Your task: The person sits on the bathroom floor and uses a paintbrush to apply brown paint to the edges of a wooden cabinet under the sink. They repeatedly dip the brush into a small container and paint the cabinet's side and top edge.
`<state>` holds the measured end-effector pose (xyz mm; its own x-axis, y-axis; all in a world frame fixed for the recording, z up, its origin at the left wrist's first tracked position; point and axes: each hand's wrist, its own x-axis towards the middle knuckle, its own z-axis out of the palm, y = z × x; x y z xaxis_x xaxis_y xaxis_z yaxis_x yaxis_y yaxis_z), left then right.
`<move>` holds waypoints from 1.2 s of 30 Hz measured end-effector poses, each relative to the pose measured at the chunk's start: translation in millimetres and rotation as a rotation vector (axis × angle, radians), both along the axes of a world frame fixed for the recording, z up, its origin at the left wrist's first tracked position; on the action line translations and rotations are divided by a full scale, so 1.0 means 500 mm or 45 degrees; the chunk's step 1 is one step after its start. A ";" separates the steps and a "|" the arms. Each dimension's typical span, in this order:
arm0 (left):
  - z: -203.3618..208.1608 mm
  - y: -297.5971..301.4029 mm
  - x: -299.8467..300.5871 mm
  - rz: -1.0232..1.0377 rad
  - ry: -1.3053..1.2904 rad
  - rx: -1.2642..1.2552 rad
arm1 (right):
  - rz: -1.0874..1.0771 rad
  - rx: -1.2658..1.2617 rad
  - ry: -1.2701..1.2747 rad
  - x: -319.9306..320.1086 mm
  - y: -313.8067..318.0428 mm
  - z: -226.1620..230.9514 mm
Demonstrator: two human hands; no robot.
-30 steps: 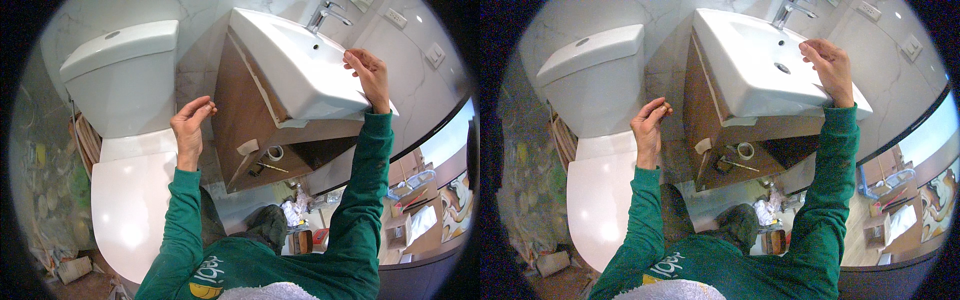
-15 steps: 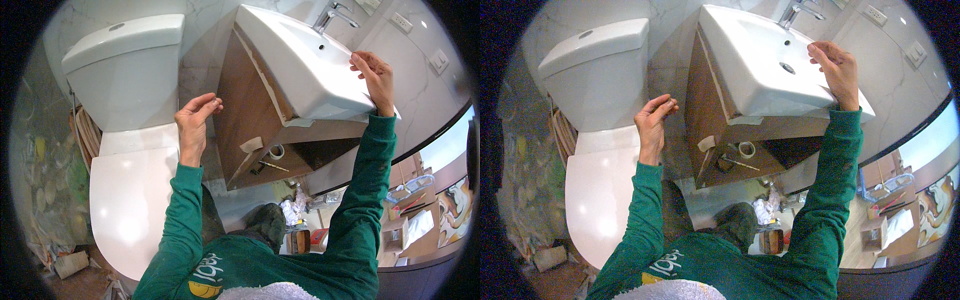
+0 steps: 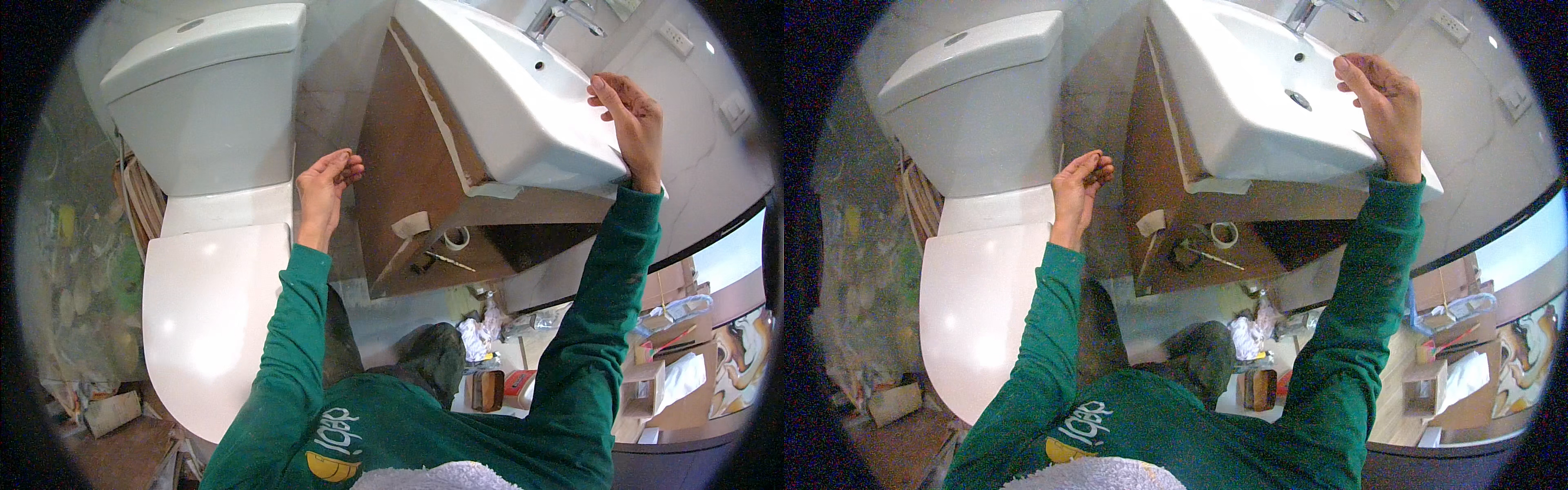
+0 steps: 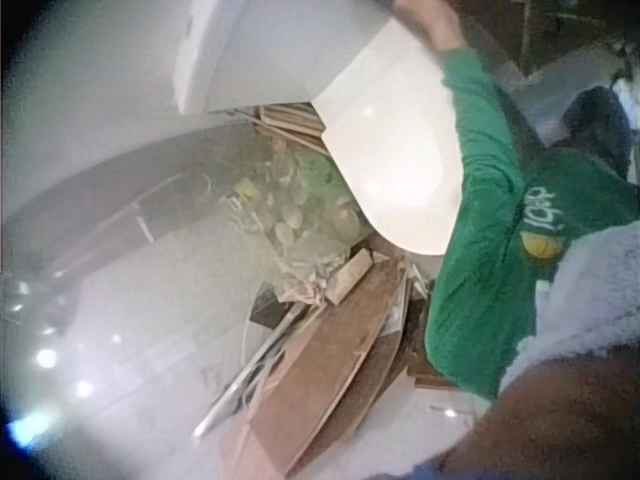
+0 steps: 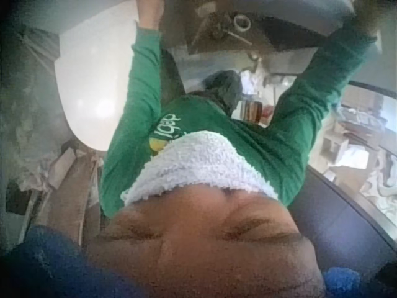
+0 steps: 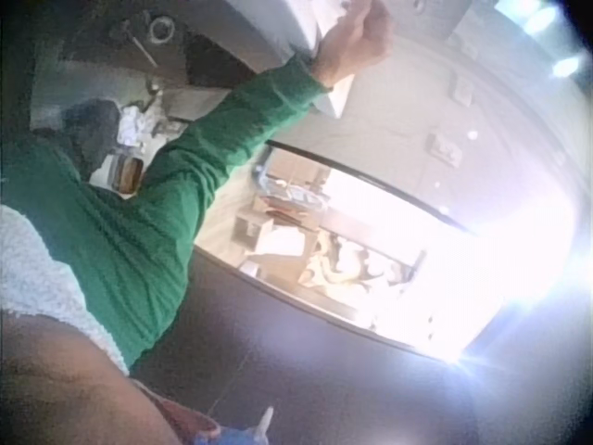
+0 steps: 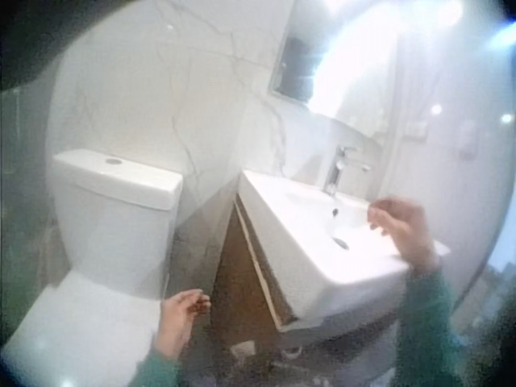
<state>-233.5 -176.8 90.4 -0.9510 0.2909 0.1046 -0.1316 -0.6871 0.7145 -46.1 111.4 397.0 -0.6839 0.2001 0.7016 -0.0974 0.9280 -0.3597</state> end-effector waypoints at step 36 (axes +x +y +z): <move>-0.772 0.301 -0.266 0.238 -0.306 -1.026 | -0.247 0.063 -0.034 0.024 -0.020 -0.012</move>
<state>-366.3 -26.2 -295.7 -0.9606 0.0263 -0.2766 -0.2768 -0.0076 0.9609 -34.1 101.7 391.1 -0.6543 0.2956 0.6961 0.0941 0.9451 -0.3129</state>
